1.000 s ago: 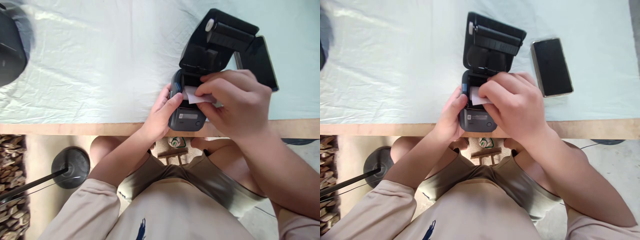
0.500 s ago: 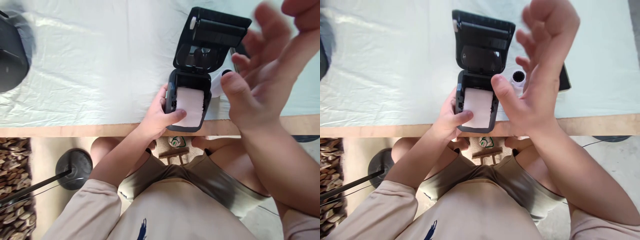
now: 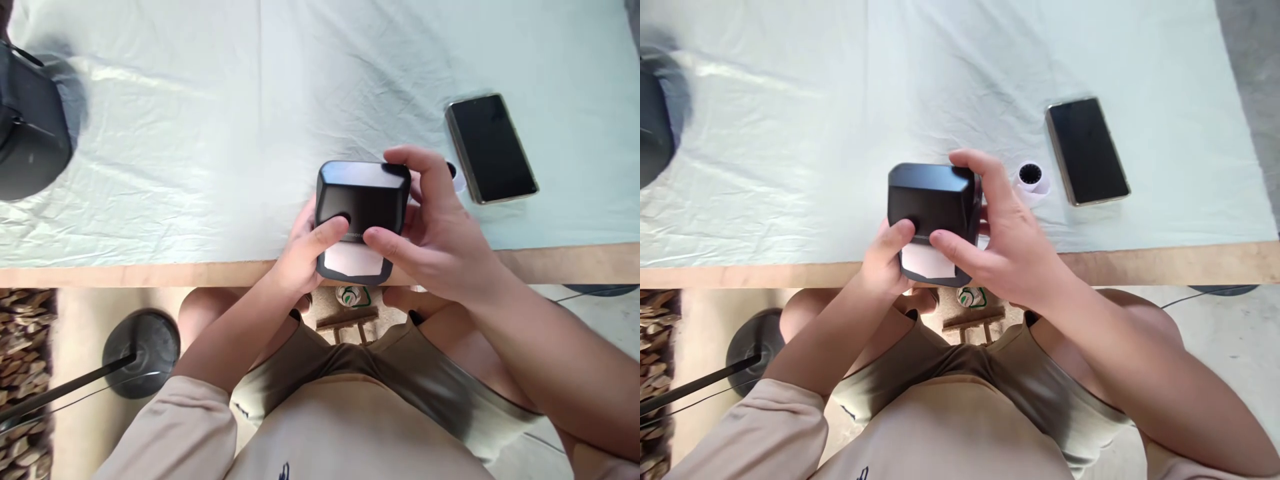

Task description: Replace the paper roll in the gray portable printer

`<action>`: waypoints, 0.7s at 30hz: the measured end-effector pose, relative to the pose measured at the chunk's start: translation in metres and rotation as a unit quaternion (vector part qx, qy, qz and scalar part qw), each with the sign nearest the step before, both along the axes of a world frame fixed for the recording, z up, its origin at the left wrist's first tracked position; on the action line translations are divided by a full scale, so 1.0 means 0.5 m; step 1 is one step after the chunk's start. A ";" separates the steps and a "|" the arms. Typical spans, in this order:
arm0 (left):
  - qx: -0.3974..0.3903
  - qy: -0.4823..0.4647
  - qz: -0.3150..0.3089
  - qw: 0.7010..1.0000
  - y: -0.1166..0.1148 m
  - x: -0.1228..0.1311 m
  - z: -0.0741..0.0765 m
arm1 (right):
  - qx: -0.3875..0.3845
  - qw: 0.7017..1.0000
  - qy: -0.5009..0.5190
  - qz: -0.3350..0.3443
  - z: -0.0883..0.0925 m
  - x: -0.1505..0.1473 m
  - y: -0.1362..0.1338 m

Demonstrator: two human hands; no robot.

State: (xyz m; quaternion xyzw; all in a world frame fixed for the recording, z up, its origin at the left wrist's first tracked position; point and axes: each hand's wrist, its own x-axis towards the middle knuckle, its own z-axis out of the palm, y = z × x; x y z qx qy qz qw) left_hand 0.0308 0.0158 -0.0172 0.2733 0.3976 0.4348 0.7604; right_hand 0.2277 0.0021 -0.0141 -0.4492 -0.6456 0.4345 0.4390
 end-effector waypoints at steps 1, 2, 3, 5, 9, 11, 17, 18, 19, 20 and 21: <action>0.011 0.001 -0.001 1.000 0.001 0.000 -0.001 | -0.009 1.000 0.012 0.005 0.000 -0.001 0.001; 0.022 0.001 0.001 1.000 0.002 0.001 -0.003 | -0.011 1.000 0.017 0.005 0.001 0.000 0.002; 0.029 0.000 0.004 1.000 0.003 0.002 -0.006 | -0.009 1.000 0.013 0.005 0.003 0.003 0.004; 0.027 -0.011 0.005 1.000 0.003 0.006 -0.010 | -0.003 1.000 -0.017 0.008 0.006 0.012 0.009; -0.013 -0.034 0.009 0.999 0.002 0.013 -0.018 | 0.084 0.985 -0.150 -0.006 0.016 0.042 0.016; -0.032 -0.022 0.031 0.999 0.001 0.014 -0.021 | 0.162 0.960 -0.221 -0.051 0.022 0.054 0.017; -0.026 0.006 0.084 0.996 0.005 0.015 -0.021 | 0.226 0.944 -0.242 0.007 0.031 0.064 0.017; -0.030 0.006 0.091 0.995 0.007 0.017 -0.017 | 0.228 0.943 -0.243 0.009 0.032 0.066 0.017; -0.038 0.006 0.094 0.995 0.009 0.020 -0.011 | 0.229 0.941 -0.249 0.005 0.033 0.069 0.018; -0.051 0.007 0.092 0.994 0.011 0.023 -0.004 | 0.235 0.938 -0.255 -0.006 0.035 0.071 0.018; -0.066 0.006 0.090 0.994 0.013 0.025 0.002 | 0.248 0.933 -0.260 -0.023 0.038 0.071 0.018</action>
